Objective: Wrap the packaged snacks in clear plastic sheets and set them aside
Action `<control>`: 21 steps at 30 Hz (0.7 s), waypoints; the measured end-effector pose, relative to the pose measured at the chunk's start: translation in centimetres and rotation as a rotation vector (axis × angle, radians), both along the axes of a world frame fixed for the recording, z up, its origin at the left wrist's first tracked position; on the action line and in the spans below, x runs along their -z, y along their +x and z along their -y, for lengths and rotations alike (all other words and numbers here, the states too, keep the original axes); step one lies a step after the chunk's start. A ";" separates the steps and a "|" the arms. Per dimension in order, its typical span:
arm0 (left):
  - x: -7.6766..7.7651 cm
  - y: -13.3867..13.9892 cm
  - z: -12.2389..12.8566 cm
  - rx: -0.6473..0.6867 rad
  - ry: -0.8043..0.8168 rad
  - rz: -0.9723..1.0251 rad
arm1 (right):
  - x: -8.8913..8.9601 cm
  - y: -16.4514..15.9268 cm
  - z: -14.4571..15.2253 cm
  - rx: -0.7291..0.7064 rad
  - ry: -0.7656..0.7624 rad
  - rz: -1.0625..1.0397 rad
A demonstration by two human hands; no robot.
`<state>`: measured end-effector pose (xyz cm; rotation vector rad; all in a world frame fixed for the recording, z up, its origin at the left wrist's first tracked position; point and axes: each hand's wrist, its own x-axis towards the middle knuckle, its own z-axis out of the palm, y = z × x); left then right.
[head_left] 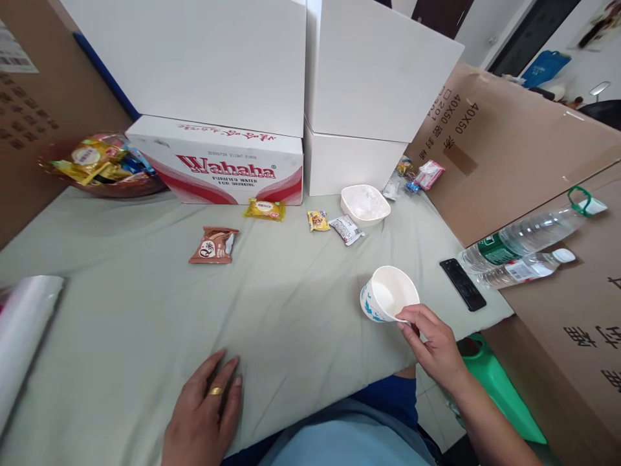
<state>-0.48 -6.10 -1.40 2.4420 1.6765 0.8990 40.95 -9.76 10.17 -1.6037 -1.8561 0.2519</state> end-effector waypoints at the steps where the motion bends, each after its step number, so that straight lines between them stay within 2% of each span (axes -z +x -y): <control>1: 0.0 0.0 0.0 0.016 0.016 -0.015 | 0.1 0.3 0.1 0.028 -0.011 -0.004; 4: -0.2 0.3 -0.2 0.060 0.086 -0.060 | 0.3 1.2 0.5 0.035 -0.088 -0.018; 10: -0.7 0.6 -0.6 0.072 0.117 -0.080 | 0.0 1.8 0.7 -0.133 -0.240 -0.068; 16: -0.5 0.5 -0.4 0.062 0.098 -0.069 | -0.3 1.6 0.1 -0.187 -0.246 -0.050; 21: -0.6 0.6 -0.5 0.070 0.119 -0.067 | -0.5 0.3 -0.5 -0.305 -0.214 -0.020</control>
